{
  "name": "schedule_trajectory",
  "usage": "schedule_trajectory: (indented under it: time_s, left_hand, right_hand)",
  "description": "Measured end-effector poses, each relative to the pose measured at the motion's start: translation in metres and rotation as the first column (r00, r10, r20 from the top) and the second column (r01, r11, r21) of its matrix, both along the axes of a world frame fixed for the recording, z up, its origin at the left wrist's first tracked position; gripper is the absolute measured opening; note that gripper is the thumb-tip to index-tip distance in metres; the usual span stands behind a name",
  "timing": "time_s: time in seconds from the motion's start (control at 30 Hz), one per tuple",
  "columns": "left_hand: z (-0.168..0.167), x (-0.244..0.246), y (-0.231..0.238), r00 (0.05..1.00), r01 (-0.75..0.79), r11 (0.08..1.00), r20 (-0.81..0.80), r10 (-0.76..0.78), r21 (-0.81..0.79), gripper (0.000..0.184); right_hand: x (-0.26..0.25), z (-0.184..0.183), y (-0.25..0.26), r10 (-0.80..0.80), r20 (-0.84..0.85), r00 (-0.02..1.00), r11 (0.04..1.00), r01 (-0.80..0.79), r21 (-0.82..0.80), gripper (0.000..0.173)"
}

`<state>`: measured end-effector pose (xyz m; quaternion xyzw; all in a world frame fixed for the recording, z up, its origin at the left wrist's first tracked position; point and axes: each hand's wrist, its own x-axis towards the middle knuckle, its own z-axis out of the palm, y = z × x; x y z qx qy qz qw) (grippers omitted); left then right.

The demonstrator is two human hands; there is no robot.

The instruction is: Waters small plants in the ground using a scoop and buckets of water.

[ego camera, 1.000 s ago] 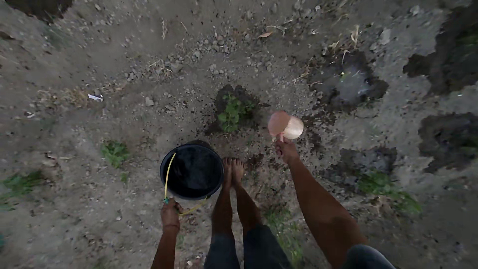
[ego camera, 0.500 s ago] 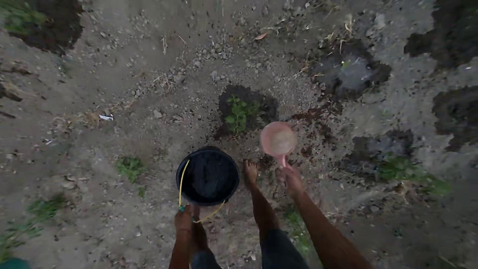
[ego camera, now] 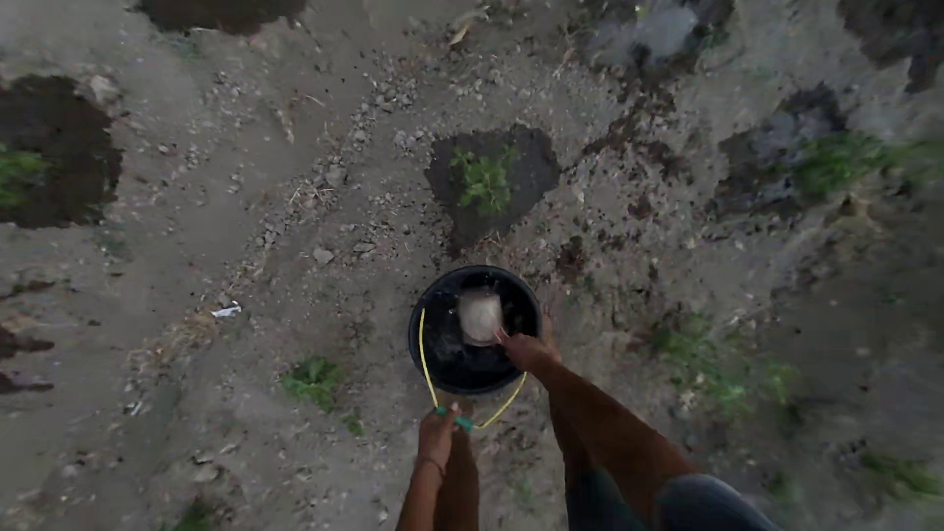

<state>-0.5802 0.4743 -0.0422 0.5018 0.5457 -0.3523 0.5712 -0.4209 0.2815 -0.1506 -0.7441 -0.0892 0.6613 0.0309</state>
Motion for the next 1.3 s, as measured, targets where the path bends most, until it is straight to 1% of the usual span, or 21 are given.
schedule_trajectory:
  time_s: [0.03, 0.07, 0.1, 0.13, 0.17, 0.2, 0.23, 0.27, 0.3, 0.37, 0.43, 0.53, 0.63, 0.7, 0.77, 0.87, 0.93, 1.0, 1.1, 1.17, 1.3]
  left_hand:
    - [-0.002, 0.0, 0.0, 1.0, 0.011, 1.0, -0.011, -0.011, 0.008, 0.029]
    - [-0.003, -0.001, -0.001, 1.0, 0.009, 1.0, -0.029, -0.009, 0.017, 0.029]
    - [-0.005, -0.003, -0.003, 0.999, 0.008, 0.999, -0.045, -0.006, 0.032, 0.029]
    - [-0.008, -0.005, -0.004, 0.998, 0.013, 0.999, -0.057, -0.01, 0.044, 0.029]
    - [-0.012, -0.008, -0.004, 0.998, 0.026, 0.998, -0.064, -0.022, 0.056, 0.03]
    - [-0.017, -0.011, -0.004, 0.997, 0.037, 0.998, -0.066, -0.033, 0.058, 0.031]
    - [-0.022, -0.013, -0.004, 0.997, 0.049, 0.997, -0.065, -0.046, 0.057, 0.033]
    - [-0.025, -0.014, -0.003, 0.996, 0.06, 0.996, -0.067, -0.056, 0.059, 0.034]
    - [-0.028, -0.014, -0.003, 0.995, 0.074, 0.995, -0.071, -0.069, 0.066, 0.034]
    - [-0.028, -0.012, -0.006, 0.992, 0.1, 0.99, -0.091, -0.09, 0.104, 0.034]
    - [-0.026, -0.006, -0.009, 0.987, 0.122, 0.984, -0.12, -0.106, 0.131, 0.035]
    - [-0.023, -0.001, -0.014, 0.983, 0.141, 0.977, -0.142, -0.119, 0.157, 0.033]
    - [-0.013, 0.007, -0.026, 0.974, 0.185, 0.962, -0.169, -0.152, 0.202, 0.035]
    - [-0.006, 0.012, -0.031, 0.969, 0.201, 0.956, -0.188, -0.161, 0.214, 0.036]
    - [-0.004, 0.016, -0.033, 0.964, 0.221, 0.951, -0.198, -0.179, 0.217, 0.036]
    - [-0.002, 0.021, -0.035, 0.96, 0.229, 0.949, -0.214, -0.183, 0.217, 0.033]
    - [-0.002, 0.023, -0.037, 0.953, 0.258, 0.937, -0.223, -0.206, 0.234, 0.034]
    - [-0.002, 0.025, -0.04, 0.944, 0.28, 0.931, -0.245, -0.222, 0.235, 0.035]
    - [-0.006, 0.024, -0.04, 0.945, 0.267, 0.933, -0.255, -0.204, 0.242, 0.033]
    - [-0.007, 0.022, -0.038, 0.944, 0.264, 0.931, -0.266, -0.196, 0.25, 0.033]
    - [-0.007, 0.022, -0.041, 0.936, 0.28, 0.922, -0.29, -0.201, 0.266, 0.032]
  right_hand:
    - [-0.007, -0.009, -0.002, -0.143, -0.038, 0.989, 0.988, 0.145, 0.047, 0.052]
    - [-0.012, -0.013, -0.004, -0.306, -0.084, 0.948, 0.947, 0.312, 0.072, 0.045]
    - [-0.016, -0.017, -0.008, -0.453, -0.14, 0.881, 0.881, 0.466, 0.085, 0.039]
    - [-0.019, -0.02, -0.015, -0.601, -0.223, 0.768, 0.773, 0.629, 0.086, 0.033]
    - [-0.02, -0.023, -0.026, -0.726, -0.333, 0.602, 0.621, 0.782, 0.057, 0.029]
    - [-0.023, -0.027, -0.039, -0.786, -0.44, 0.434, 0.473, 0.881, 0.023, 0.027]
    - [-0.029, -0.032, -0.053, -0.796, -0.53, 0.292, 0.347, 0.938, -0.004, 0.03]
    - [-0.038, -0.035, -0.066, -0.776, -0.6, 0.196, 0.256, 0.967, -0.015, 0.031]
    - [-0.048, -0.035, -0.077, -0.746, -0.654, 0.126, 0.182, 0.983, -0.019, 0.03]
    - [-0.072, -0.028, -0.095, -0.679, -0.734, 0.029, 0.053, 0.999, -0.01, 0.024]
    - [-0.096, -0.016, -0.112, -0.576, -0.818, 0.007, -0.063, 0.997, 0.053, 0.011]
    - [-0.123, 0.019, -0.132, -0.444, -0.896, 0.012, -0.256, 0.957, 0.14, 0.003]
    - [-0.159, 0.049, -0.161, -0.397, -0.918, -0.024, -0.447, 0.878, 0.17, 0.018]
    - [-0.187, 0.064, -0.186, -0.419, -0.904, -0.088, -0.562, 0.807, 0.182, 0.022]
    - [-0.213, 0.076, -0.212, -0.45, -0.873, -0.189, -0.663, 0.725, 0.185, 0.019]
    - [-0.245, 0.071, -0.253, -0.44, -0.828, -0.348, -0.794, 0.581, 0.177, 0.019]
    - [-0.256, 0.061, -0.281, -0.437, -0.745, -0.504, -0.86, 0.478, 0.181, 0.022]
    - [-0.256, 0.046, -0.307, -0.412, -0.621, -0.667, -0.906, 0.37, 0.204, 0.025]
    - [-0.24, 0.02, -0.349, -0.341, -0.445, -0.828, -0.938, 0.268, 0.219, 0.019]
    - [-0.225, 0.008, -0.374, -0.289, -0.319, -0.903, -0.951, 0.232, 0.206, 0.015]
    - [-0.206, 0.0, -0.412, -0.236, -0.21, -0.949, -0.956, 0.187, 0.227, 0.012]
